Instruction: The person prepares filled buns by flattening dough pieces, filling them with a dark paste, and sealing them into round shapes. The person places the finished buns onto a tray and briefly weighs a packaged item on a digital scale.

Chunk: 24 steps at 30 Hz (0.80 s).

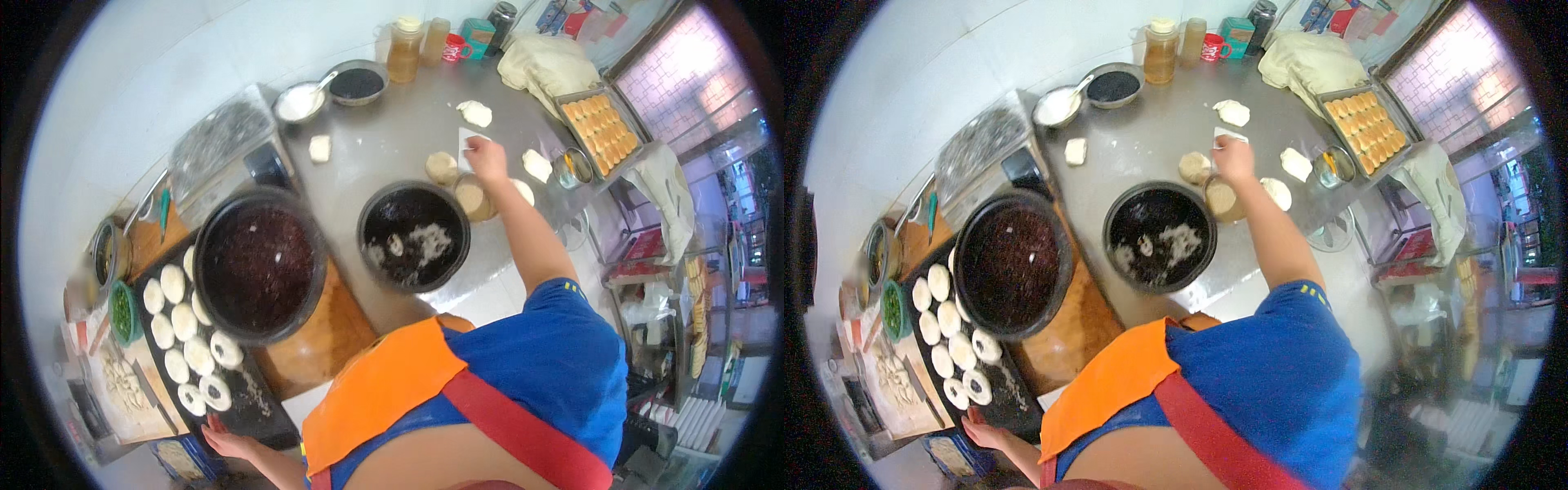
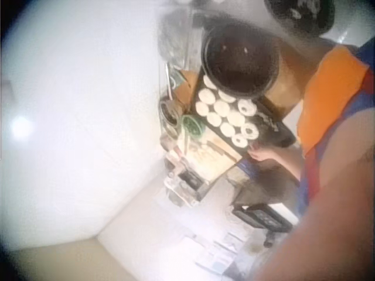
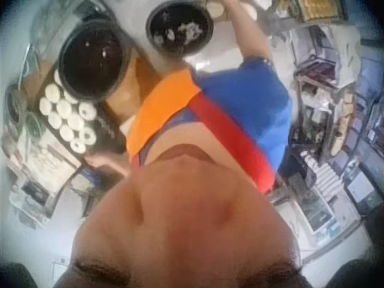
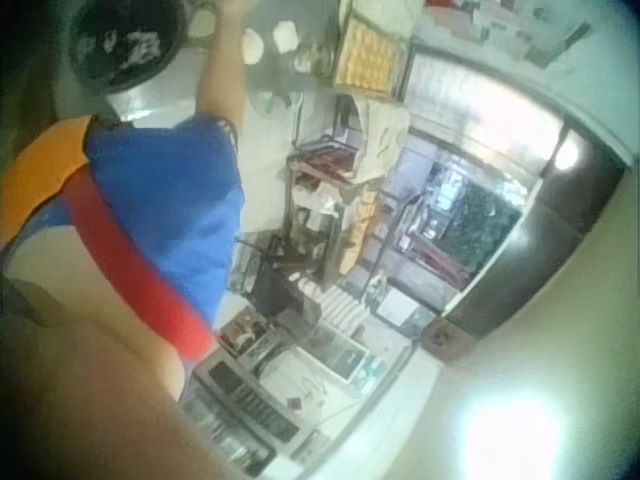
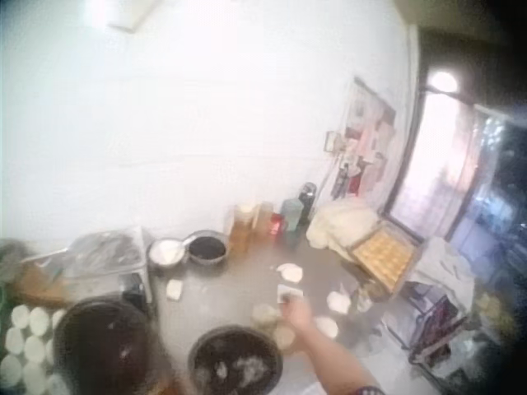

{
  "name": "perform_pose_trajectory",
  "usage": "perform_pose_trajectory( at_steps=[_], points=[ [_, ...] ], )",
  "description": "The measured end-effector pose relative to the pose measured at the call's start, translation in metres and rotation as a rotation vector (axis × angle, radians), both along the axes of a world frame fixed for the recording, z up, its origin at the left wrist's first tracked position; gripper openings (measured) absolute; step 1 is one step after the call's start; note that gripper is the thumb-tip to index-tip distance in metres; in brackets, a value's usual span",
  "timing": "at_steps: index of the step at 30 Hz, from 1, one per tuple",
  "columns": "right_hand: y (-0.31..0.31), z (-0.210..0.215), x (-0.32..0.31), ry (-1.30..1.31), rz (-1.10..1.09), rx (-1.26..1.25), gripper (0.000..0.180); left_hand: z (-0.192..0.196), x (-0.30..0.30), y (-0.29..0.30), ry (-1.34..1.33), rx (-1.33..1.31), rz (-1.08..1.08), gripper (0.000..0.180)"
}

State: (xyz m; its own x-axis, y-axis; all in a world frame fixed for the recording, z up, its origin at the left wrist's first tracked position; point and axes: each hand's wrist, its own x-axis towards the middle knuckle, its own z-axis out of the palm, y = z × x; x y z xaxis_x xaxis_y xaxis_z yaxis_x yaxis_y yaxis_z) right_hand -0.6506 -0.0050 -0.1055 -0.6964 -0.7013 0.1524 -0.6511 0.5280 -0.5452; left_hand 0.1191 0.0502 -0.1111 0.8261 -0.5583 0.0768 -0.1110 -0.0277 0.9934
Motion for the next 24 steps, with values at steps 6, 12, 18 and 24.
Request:
perform_pose_trajectory(
  at_steps=[6, 12, 18, 24],
  points=[
    [-0.063, -0.068, -0.185, -0.202, -0.487, 0.296, 0.058, 0.073, -0.127, 0.001, -0.345, 0.078, -0.206, 0.036],
    [-0.161, -0.137, -0.188, -0.101, -0.377, 0.22, 0.082, 0.106, -0.217, 0.004, -0.545, 0.213, -0.431, 0.033],
    [-0.163, -0.115, -0.163, 0.39, -0.088, 0.381, 0.061, 0.118, -0.293, -0.021, -0.652, 0.28, -0.67, 0.029],
    [-0.084, -0.062, -0.044, -0.047, 0.878, 0.447, 0.043, 0.119, -0.353, -0.033, -0.591, 0.267, -0.875, 0.027]
  ],
)
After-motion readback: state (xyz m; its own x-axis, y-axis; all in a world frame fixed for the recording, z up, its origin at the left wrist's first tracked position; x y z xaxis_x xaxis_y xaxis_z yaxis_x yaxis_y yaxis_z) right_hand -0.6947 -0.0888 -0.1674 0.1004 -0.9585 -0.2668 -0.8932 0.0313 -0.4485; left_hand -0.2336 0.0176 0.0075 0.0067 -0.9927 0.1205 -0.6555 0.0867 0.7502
